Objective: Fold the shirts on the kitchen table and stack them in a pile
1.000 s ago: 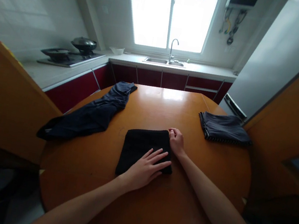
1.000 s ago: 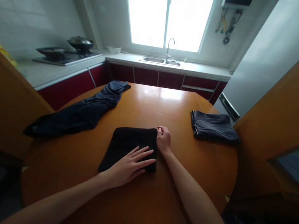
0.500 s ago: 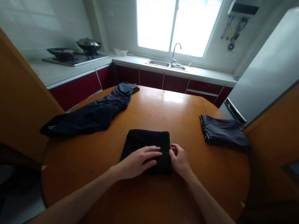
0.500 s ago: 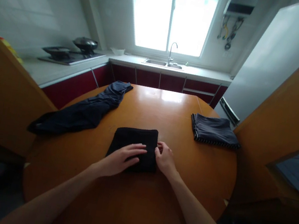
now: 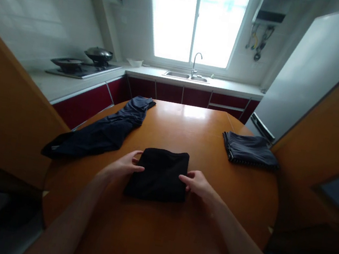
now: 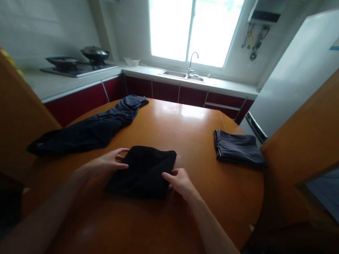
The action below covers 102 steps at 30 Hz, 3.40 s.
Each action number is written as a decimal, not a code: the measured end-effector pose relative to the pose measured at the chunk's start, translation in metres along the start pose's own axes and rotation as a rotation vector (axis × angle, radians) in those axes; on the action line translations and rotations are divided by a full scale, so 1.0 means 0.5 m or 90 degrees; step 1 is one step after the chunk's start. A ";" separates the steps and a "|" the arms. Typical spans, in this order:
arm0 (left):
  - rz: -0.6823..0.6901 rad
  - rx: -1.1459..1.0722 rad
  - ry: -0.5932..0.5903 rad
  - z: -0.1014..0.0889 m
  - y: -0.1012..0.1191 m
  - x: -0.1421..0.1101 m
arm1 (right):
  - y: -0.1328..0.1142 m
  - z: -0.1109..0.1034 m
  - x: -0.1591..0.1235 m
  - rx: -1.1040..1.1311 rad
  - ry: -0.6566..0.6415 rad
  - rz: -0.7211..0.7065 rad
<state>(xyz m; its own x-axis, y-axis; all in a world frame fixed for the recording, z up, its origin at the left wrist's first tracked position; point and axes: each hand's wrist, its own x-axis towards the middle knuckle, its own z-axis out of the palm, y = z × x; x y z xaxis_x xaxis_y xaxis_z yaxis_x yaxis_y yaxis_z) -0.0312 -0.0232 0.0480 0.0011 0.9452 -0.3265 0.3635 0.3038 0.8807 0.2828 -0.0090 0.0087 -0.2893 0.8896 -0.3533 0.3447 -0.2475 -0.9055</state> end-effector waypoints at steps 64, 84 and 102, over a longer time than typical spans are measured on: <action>0.284 -0.180 -0.104 0.723 0.400 0.501 | 0.082 -0.763 0.124 -0.067 0.559 -0.018; 0.544 0.548 -0.003 0.783 0.345 0.388 | 0.060 -0.759 0.246 -0.553 0.437 -0.004; 0.526 0.542 0.147 0.530 0.152 0.300 | -0.008 -0.362 0.169 -0.487 0.517 -0.388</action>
<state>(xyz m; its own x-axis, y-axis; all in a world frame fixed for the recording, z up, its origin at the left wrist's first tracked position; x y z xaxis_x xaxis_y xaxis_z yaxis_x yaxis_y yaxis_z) 0.2437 0.1099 -0.0251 0.3875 0.8428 0.3736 0.8295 -0.4956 0.2576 0.4189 0.1365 0.0249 -0.0470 0.8262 0.5615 0.8529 0.3258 -0.4080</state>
